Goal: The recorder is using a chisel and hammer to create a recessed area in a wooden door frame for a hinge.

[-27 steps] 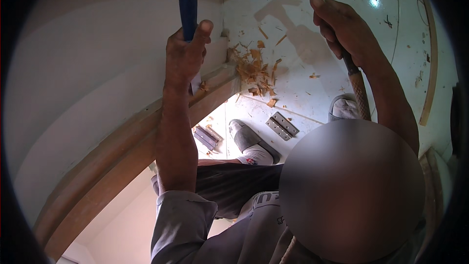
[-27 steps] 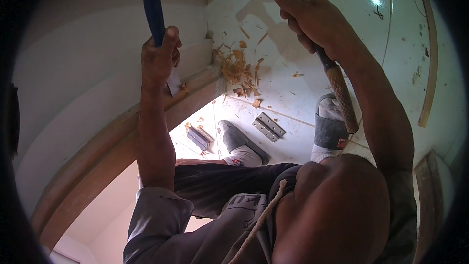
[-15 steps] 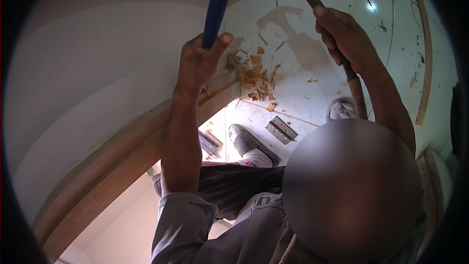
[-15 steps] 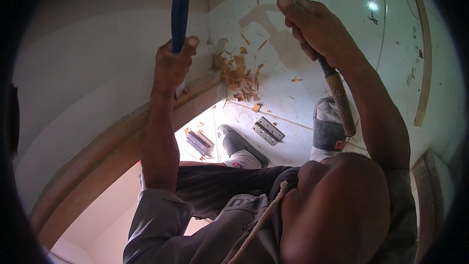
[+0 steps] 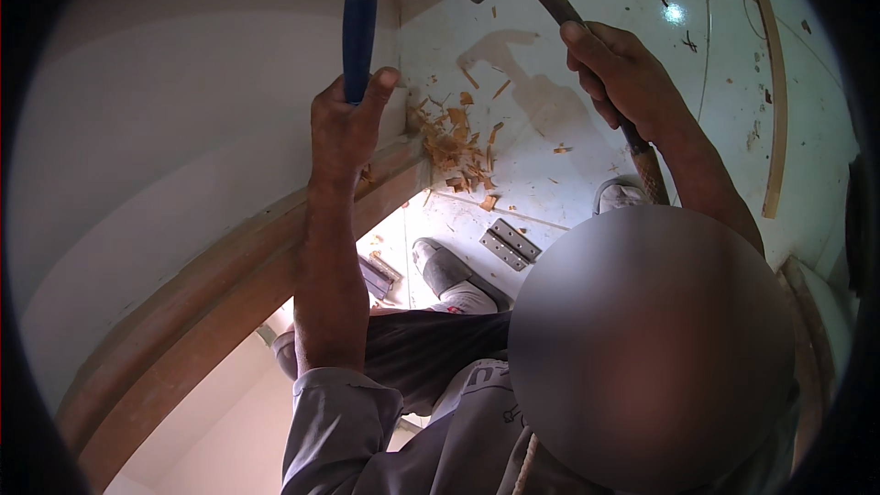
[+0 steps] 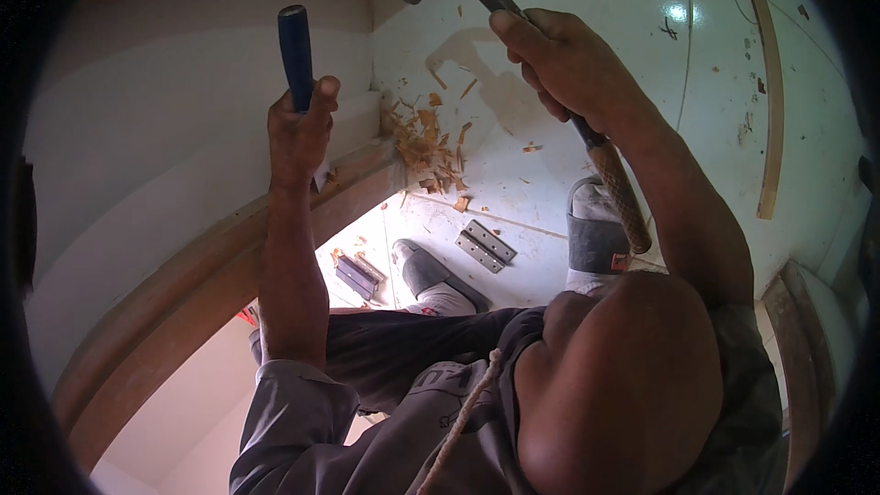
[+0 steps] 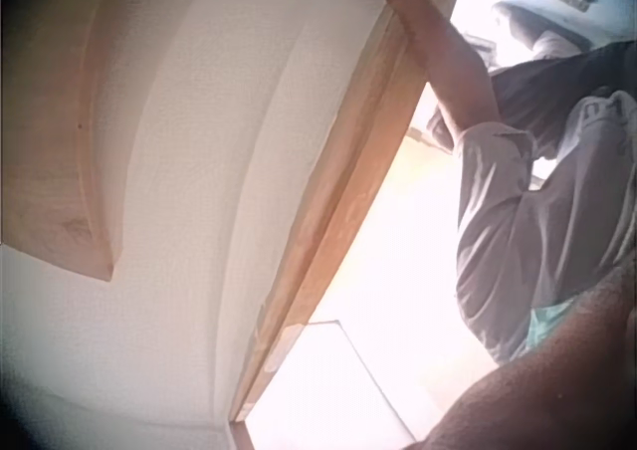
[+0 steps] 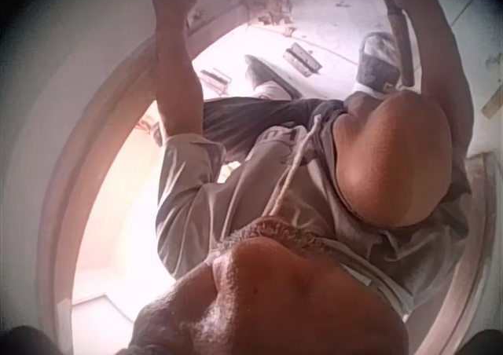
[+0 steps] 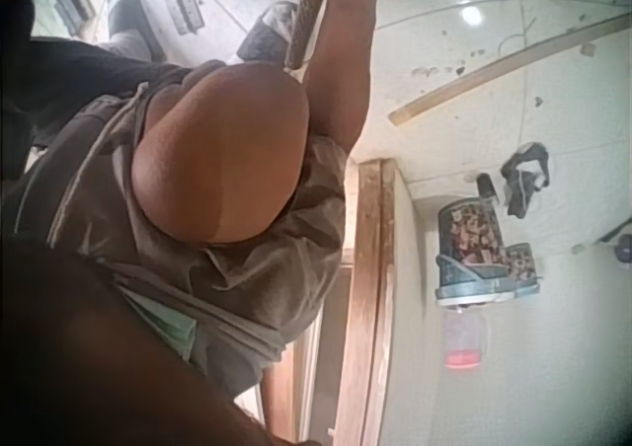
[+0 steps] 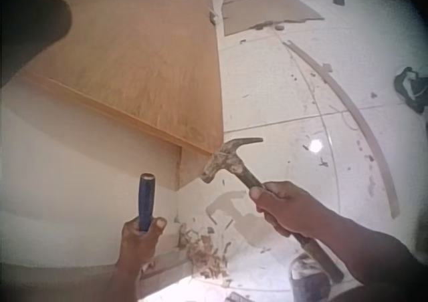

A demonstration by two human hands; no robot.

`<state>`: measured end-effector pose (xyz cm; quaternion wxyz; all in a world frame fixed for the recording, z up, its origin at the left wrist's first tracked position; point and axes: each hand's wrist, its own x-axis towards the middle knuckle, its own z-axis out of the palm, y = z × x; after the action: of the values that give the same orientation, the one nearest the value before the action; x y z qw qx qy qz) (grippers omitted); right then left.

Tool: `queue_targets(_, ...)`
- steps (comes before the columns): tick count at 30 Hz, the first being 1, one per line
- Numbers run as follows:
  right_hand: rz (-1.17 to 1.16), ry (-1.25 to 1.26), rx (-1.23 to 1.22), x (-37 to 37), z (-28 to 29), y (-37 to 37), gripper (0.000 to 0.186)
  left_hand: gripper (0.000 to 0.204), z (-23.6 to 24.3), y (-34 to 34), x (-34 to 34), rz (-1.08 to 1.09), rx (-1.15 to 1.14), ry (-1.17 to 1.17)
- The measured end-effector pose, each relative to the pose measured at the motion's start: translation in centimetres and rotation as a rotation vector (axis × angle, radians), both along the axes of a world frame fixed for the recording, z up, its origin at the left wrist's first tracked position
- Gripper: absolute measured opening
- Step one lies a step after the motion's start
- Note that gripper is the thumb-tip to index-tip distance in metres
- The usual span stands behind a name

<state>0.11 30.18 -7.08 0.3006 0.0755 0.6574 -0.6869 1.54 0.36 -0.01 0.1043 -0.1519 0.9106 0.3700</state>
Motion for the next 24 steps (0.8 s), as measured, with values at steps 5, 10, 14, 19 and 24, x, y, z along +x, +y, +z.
queue_targets(5, -0.002, 0.014, -0.009, 0.5, -0.3, 0.4, 0.049, 0.057, 0.4, 1.1, 0.1, -0.029, -0.126, -0.046)
queue_targets(10, -0.038, 0.094, -0.012, 0.5, 1.5, 0.3, 0.052, 0.058, -0.5, 0.8, 0.9, -0.140, -0.185, -0.022)
queue_targets(14, -0.037, 0.141, -0.034, 1.0, 3.3, 0.6, 0.055, 0.049, 0.2, 2.2, 1.1, -0.202, -0.177, -0.063)
queue_targets(19, -0.037, 0.202, -0.043, 1.3, 4.3, 0.5, 0.054, 0.053, 0.3, 2.2, 0.9, -0.211, -0.172, -0.100)
queue_targets(24, 0.075, 0.273, 0.184, 1.0, 4.1, 0.9, 0.044, 0.053, 0.1, 2.0, 0.5, -0.226, -0.214, -0.111)
